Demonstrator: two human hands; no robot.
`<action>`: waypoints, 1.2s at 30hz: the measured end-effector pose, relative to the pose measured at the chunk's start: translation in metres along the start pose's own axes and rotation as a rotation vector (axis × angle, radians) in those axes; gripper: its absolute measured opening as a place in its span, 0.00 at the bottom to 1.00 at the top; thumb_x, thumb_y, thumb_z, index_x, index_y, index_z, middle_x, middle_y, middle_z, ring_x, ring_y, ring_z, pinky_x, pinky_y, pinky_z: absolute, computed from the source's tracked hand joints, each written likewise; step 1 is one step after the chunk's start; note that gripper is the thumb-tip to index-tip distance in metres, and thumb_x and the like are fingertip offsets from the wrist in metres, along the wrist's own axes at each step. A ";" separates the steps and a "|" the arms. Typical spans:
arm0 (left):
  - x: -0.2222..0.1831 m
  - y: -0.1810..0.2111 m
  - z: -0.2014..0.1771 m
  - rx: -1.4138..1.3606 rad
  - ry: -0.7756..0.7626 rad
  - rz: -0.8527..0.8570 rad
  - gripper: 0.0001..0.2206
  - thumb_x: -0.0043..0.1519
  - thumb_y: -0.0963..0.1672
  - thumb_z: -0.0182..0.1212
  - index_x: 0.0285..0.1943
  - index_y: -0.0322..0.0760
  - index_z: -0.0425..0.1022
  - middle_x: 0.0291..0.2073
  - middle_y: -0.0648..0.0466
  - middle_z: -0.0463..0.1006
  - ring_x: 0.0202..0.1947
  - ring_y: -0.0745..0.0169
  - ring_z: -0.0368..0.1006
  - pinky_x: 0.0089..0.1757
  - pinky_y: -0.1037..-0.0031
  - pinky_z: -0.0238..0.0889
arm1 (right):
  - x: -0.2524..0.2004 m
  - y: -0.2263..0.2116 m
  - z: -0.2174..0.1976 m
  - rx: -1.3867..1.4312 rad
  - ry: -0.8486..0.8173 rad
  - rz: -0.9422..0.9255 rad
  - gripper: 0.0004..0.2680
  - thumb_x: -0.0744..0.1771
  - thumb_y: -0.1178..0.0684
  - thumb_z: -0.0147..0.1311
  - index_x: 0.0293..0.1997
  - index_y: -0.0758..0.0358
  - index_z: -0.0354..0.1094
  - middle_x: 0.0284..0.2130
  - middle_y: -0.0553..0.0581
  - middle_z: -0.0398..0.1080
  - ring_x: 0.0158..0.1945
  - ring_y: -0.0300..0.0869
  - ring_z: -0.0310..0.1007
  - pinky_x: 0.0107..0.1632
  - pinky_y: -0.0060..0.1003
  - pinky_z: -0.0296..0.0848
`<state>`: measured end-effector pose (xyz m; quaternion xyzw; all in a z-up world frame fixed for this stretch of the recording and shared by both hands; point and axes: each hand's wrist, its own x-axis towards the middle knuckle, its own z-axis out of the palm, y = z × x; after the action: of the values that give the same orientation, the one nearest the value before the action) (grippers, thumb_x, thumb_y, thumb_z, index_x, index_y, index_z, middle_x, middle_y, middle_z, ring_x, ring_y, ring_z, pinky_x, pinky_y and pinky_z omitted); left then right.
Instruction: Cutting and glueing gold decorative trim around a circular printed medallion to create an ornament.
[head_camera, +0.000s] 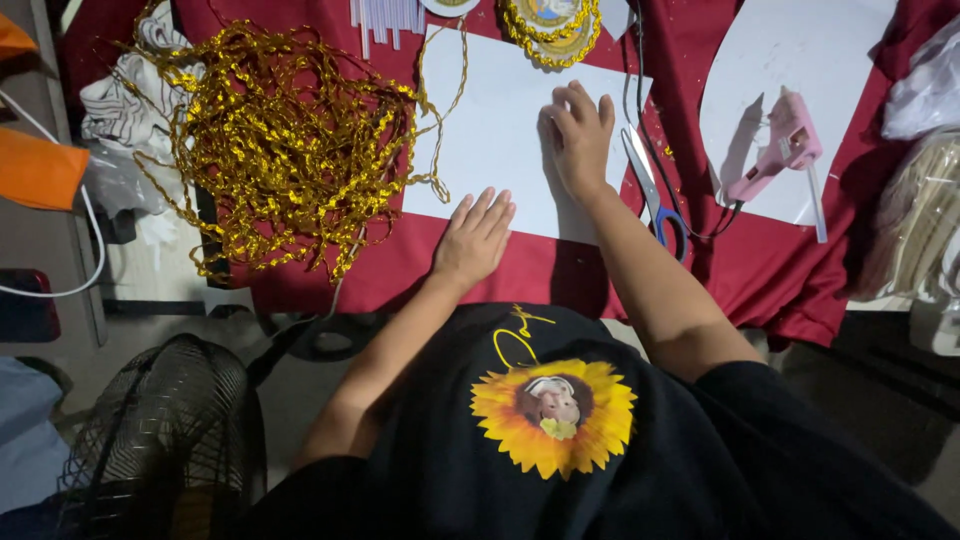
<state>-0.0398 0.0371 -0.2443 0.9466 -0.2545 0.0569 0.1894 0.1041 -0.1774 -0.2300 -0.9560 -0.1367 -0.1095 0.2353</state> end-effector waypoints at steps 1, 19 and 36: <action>0.001 0.000 0.000 0.000 0.001 -0.002 0.20 0.71 0.48 0.52 0.71 0.38 0.70 0.72 0.52 0.66 0.74 0.52 0.57 0.69 0.54 0.46 | 0.003 0.000 0.000 0.000 -0.001 -0.002 0.08 0.68 0.58 0.62 0.52 0.57 0.74 0.60 0.55 0.68 0.72 0.49 0.59 0.70 0.64 0.49; 0.001 -0.002 0.008 -0.007 -0.054 -0.023 0.21 0.72 0.48 0.48 0.74 0.40 0.67 0.75 0.53 0.62 0.76 0.53 0.53 0.71 0.54 0.42 | 0.018 0.068 0.016 -0.231 0.222 0.019 0.05 0.69 0.60 0.53 0.45 0.69 0.61 0.44 0.68 0.63 0.49 0.59 0.63 0.51 0.52 0.63; 0.000 -0.002 0.008 -0.014 -0.002 0.007 0.22 0.72 0.48 0.52 0.73 0.38 0.68 0.74 0.52 0.62 0.75 0.52 0.54 0.70 0.54 0.45 | -0.005 -0.007 0.001 -0.241 -0.054 -0.060 0.17 0.70 0.55 0.53 0.68 0.70 0.63 0.69 0.67 0.62 0.73 0.59 0.55 0.70 0.64 0.48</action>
<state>-0.0380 0.0357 -0.2525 0.9444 -0.2584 0.0548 0.1955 0.0978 -0.1724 -0.2292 -0.9755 -0.1572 -0.1063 0.1117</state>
